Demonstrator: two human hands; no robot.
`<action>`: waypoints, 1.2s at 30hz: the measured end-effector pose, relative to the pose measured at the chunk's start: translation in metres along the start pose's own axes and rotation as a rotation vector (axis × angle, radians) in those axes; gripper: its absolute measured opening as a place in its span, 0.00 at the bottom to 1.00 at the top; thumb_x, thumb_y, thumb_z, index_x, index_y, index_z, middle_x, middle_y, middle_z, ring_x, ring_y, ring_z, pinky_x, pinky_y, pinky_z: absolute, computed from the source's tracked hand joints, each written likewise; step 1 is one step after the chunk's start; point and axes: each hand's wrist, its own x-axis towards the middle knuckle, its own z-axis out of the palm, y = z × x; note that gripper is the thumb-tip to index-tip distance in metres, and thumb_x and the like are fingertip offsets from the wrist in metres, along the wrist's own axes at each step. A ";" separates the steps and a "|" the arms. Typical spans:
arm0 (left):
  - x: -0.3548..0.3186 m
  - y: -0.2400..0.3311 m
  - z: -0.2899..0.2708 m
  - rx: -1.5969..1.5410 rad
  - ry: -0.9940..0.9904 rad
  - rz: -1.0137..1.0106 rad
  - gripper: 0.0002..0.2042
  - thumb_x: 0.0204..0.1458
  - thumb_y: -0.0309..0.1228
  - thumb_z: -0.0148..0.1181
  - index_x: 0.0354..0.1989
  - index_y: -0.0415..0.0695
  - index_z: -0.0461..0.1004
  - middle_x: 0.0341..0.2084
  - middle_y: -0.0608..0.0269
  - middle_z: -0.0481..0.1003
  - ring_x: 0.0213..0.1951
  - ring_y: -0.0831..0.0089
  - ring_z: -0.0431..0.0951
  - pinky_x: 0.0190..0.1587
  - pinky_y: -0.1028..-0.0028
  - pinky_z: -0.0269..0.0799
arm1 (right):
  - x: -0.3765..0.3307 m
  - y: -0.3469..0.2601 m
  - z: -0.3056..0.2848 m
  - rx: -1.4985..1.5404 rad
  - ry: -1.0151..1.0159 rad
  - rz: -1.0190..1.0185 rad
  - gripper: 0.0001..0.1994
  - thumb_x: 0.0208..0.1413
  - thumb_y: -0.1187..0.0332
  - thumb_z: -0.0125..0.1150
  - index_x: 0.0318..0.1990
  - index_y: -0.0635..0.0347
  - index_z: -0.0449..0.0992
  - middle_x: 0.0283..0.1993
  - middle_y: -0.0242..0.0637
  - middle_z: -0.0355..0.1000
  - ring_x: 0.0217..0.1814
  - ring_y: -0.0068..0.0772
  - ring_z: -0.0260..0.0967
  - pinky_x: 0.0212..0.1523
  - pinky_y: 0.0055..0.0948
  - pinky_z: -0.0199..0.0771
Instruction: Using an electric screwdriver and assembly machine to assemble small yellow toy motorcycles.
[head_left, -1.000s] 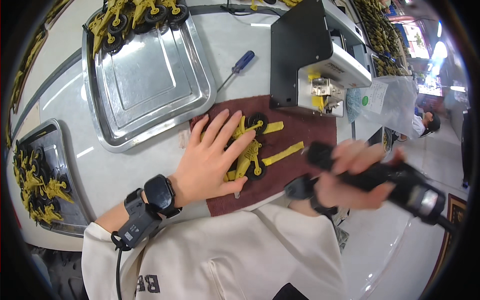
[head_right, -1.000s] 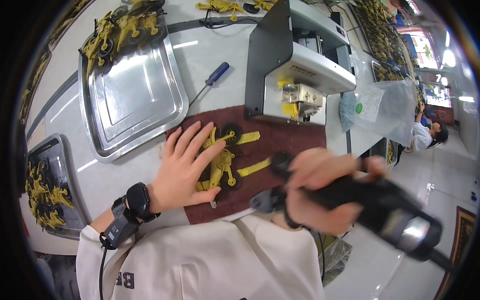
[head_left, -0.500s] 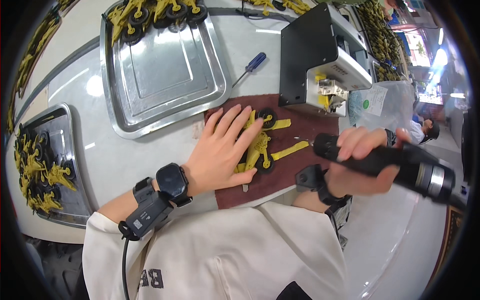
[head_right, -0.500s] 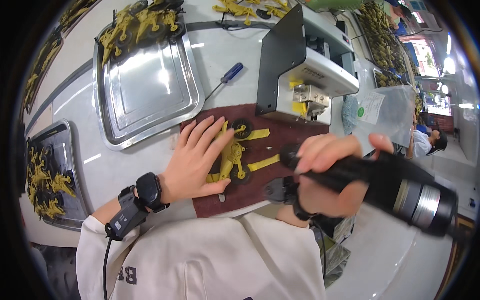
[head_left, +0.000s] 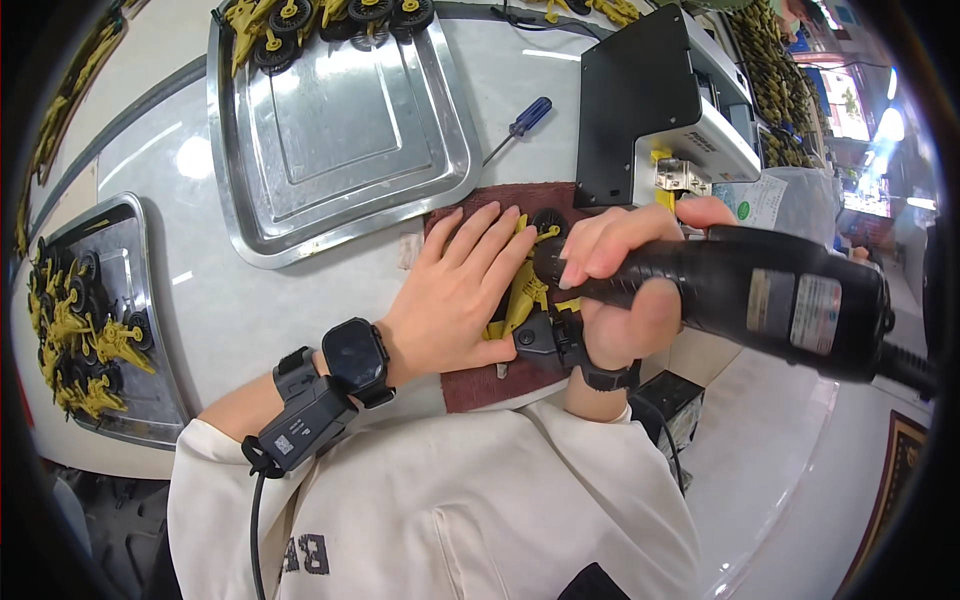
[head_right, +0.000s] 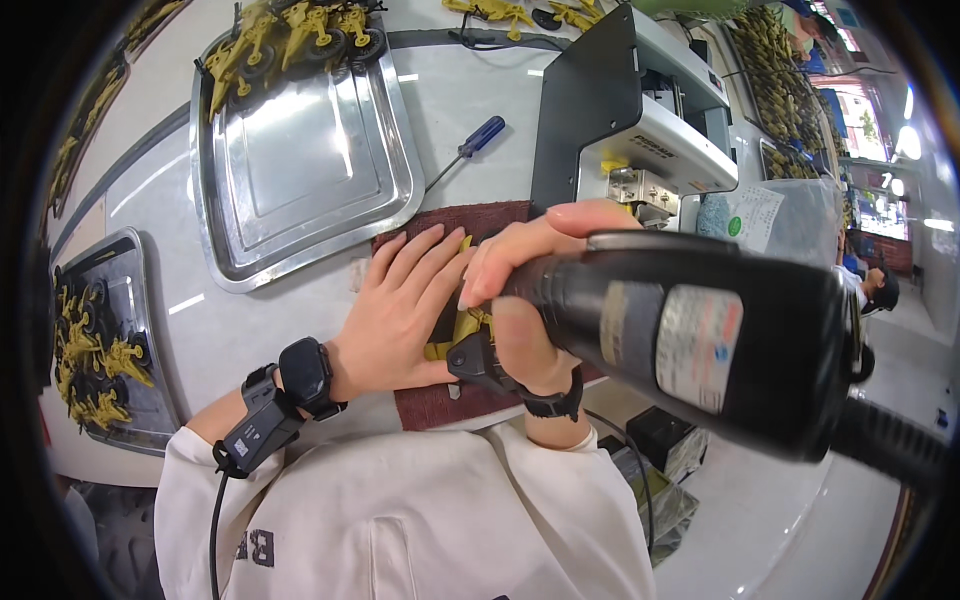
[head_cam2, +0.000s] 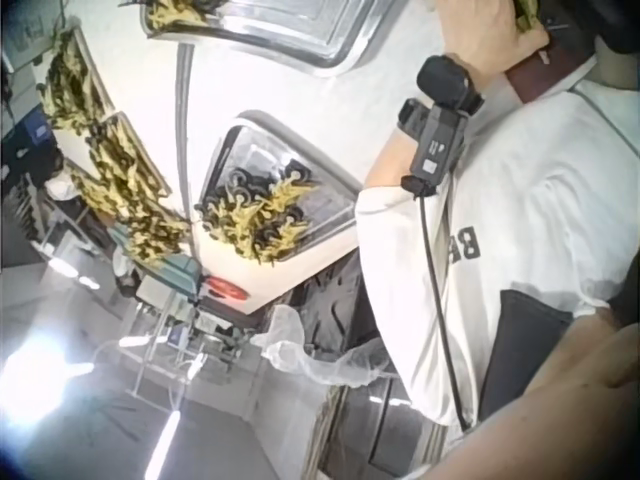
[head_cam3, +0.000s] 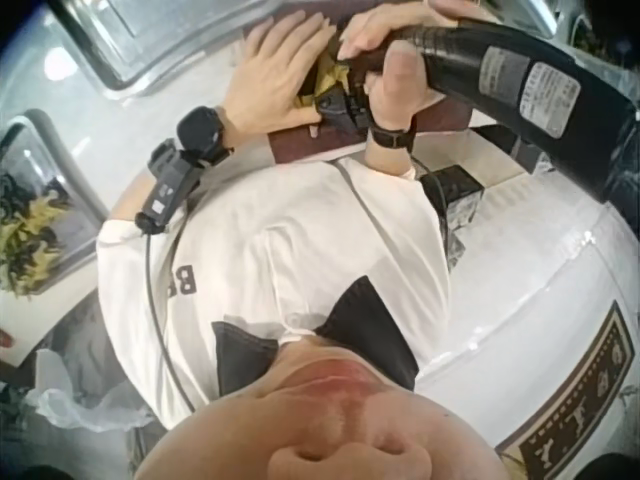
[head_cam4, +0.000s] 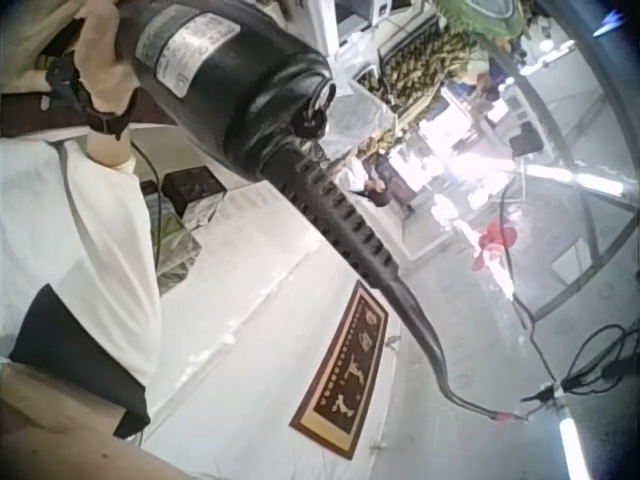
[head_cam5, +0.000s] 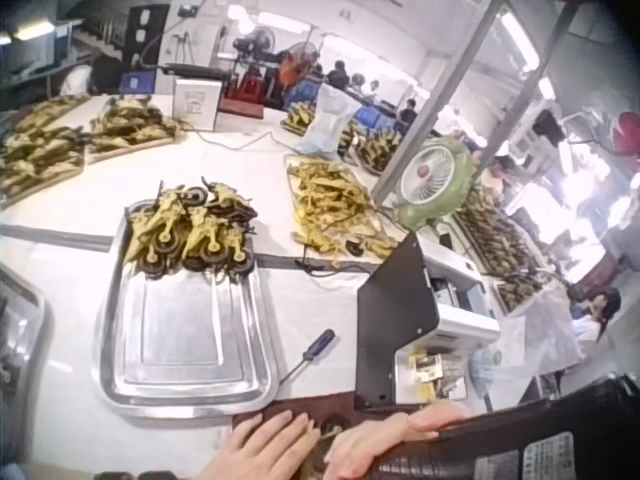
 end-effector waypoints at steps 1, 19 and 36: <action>0.000 0.000 0.000 0.000 -0.001 0.002 0.44 0.34 0.46 0.66 0.60 0.36 0.57 0.58 0.45 0.60 0.61 0.50 0.57 0.62 0.54 0.50 | 0.002 0.000 0.004 0.032 0.023 0.019 0.28 0.55 0.54 0.59 0.53 0.58 0.52 0.26 0.41 0.67 0.18 0.32 0.64 0.22 0.30 0.67; 0.003 0.002 0.001 0.028 -0.035 -0.029 0.43 0.36 0.48 0.64 0.62 0.41 0.57 0.60 0.49 0.58 0.62 0.50 0.56 0.62 0.52 0.48 | 0.058 -0.043 -0.081 -0.475 0.658 -0.296 0.22 0.57 0.60 0.47 0.56 0.59 0.57 0.20 0.33 0.64 0.20 0.26 0.60 0.27 0.29 0.65; 0.001 0.002 0.001 0.053 -0.016 -0.034 0.42 0.36 0.49 0.62 0.62 0.43 0.59 0.60 0.48 0.59 0.62 0.51 0.56 0.62 0.53 0.49 | 0.018 -0.017 -0.018 0.019 0.210 -0.161 0.34 0.57 0.56 0.57 0.61 0.61 0.43 0.25 0.44 0.67 0.19 0.36 0.65 0.23 0.33 0.69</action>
